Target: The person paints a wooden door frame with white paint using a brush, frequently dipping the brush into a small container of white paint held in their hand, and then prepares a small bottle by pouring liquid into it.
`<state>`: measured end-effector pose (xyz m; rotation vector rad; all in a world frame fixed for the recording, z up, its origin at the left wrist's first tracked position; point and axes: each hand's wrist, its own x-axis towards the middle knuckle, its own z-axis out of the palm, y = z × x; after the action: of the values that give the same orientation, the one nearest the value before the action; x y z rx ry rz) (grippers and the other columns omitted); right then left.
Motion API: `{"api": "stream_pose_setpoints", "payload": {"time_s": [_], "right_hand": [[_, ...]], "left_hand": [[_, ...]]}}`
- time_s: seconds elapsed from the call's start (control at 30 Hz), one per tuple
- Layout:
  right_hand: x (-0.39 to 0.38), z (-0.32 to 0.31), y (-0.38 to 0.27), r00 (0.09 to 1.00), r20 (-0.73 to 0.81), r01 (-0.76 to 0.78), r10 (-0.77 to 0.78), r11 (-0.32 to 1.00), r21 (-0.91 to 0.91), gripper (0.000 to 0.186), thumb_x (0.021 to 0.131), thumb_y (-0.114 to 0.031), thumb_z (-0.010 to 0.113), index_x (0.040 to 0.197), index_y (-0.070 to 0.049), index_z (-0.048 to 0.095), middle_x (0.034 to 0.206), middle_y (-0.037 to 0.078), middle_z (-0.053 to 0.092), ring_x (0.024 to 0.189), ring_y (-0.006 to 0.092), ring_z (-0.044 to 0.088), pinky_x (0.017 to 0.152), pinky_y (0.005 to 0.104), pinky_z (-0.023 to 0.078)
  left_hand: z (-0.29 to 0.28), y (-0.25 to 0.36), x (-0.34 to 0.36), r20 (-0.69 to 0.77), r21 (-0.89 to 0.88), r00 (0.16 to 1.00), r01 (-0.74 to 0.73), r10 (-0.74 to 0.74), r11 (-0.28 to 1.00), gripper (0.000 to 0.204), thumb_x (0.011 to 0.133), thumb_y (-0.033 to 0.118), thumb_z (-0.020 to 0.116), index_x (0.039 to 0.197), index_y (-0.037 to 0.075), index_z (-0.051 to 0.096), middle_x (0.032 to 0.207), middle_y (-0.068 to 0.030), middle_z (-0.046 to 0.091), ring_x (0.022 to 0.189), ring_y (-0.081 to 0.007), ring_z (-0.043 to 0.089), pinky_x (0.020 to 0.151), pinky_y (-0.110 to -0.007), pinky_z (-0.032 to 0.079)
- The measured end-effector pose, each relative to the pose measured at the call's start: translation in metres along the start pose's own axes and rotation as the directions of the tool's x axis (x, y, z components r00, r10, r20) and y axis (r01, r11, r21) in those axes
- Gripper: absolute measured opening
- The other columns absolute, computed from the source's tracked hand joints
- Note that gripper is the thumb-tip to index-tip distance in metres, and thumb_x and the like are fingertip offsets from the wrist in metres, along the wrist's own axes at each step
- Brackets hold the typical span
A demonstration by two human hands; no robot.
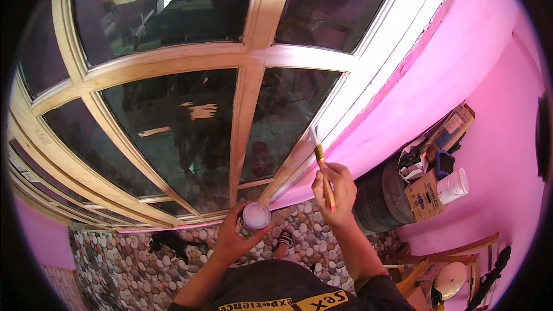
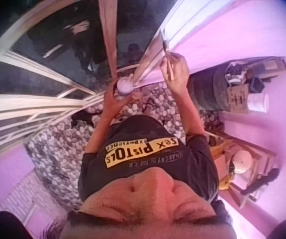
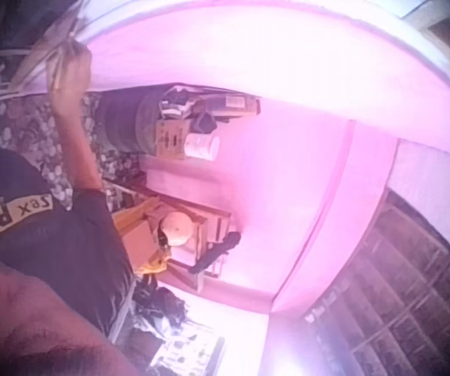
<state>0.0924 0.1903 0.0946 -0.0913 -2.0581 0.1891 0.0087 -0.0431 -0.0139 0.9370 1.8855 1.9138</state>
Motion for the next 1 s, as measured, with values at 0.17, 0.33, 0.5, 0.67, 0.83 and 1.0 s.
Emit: {"api": "stream_pose_setpoints", "payload": {"time_s": [0.17, 0.33, 0.5, 0.67, 0.83, 1.0], "right_hand": [[-0.039, 0.006, -0.004, 0.991, 0.059, -0.122, 0.121, 0.992, 0.025, 0.026, 0.084, 0.002, 0.078, 0.108, -0.001, 0.066, 0.097, 0.019, 0.070, 0.082, 0.0338, 0.072, 0.070, 0.0391, 0.058], [-0.063, -0.010, -0.016, 0.895, 0.027, -0.440, 0.446, 0.870, 0.221, 0.015, 0.094, -0.004, 0.073, 0.107, 0.000, 0.067, 0.096, 0.015, 0.072, 0.082, 0.0221, 0.073, 0.072, 0.0309, 0.056], [-0.066, -0.036, -0.023, 0.751, 0.121, -0.621, 0.649, 0.632, 0.464, 0.018, 0.103, -0.009, 0.065, 0.114, 0.004, 0.060, 0.099, 0.016, 0.073, 0.084, 0.0186, 0.074, 0.078, 0.0304, 0.059], [-0.065, -0.053, -0.007, 0.639, 0.196, -0.651, 0.744, 0.386, 0.653, 0.019, 0.105, -0.011, 0.060, 0.114, 0.006, 0.060, 0.097, 0.018, 0.072, 0.083, 0.0234, 0.073, 0.074, 0.0361, 0.062], [-0.060, -0.066, 0.003, 0.606, 0.253, -0.634, 0.754, 0.266, 0.726, 0.018, 0.105, -0.009, 0.057, 0.114, 0.006, 0.060, 0.094, 0.017, 0.070, 0.079, 0.0233, 0.071, 0.070, 0.0369, 0.060], [-0.064, -0.083, 0.013, 0.622, 0.295, -0.626, 0.726, 0.233, 0.744, 0.017, 0.105, -0.008, 0.057, 0.115, 0.005, 0.059, 0.092, 0.017, 0.070, 0.078, 0.0228, 0.069, 0.069, 0.0369, 0.059]], "left_hand": [[-0.013, 0.005, -0.008, 0.039, 0.050, 0.999, -0.024, 0.022, 0.998, 0.075, 0.077, 0.016, 0.093, 0.137, -0.001, 0.050, 0.128, -0.0160, 0.063, 0.120, -0.0252, 0.064, 0.105, -0.039, 0.051], [-0.025, 0.004, -0.021, 0.026, 0.082, 1.000, 0.002, -0.005, 0.997, 0.074, 0.078, 0.021, 0.092, 0.136, -0.001, 0.053, 0.124, -0.0165, 0.067, 0.116, -0.0259, 0.067, 0.102, -0.038, 0.051], [-0.023, 0.003, -0.030, 0.015, 0.096, 1.000, -0.016, 0.015, 0.995, 0.075, 0.077, 0.021, 0.093, 0.136, -0.002, 0.052, 0.124, -0.0176, 0.067, 0.117, -0.0262, 0.067, 0.103, -0.039, 0.051], [-0.005, -0.006, -0.034, -0.044, 0.041, 0.998, -0.034, 0.036, 0.999, 0.078, 0.078, 0.023, 0.093, 0.137, -0.002, 0.050, 0.127, -0.0176, 0.066, 0.119, -0.0268, 0.067, 0.105, -0.040, 0.052], [0.019, 0.001, -0.033, -0.078, 0.039, 0.997, -0.019, 0.022, 0.999, 0.078, 0.078, 0.023, 0.094, 0.138, -0.001, 0.050, 0.129, -0.0180, 0.065, 0.119, -0.0267, 0.067, 0.104, -0.040, 0.052], [0.042, 0.019, -0.029, -0.054, 0.073, 0.994, -0.092, 0.096, 0.993, 0.077, 0.079, 0.019, 0.093, 0.139, 0.001, 0.049, 0.131, -0.0175, 0.065, 0.121, -0.0268, 0.065, 0.106, -0.041, 0.051]]}}
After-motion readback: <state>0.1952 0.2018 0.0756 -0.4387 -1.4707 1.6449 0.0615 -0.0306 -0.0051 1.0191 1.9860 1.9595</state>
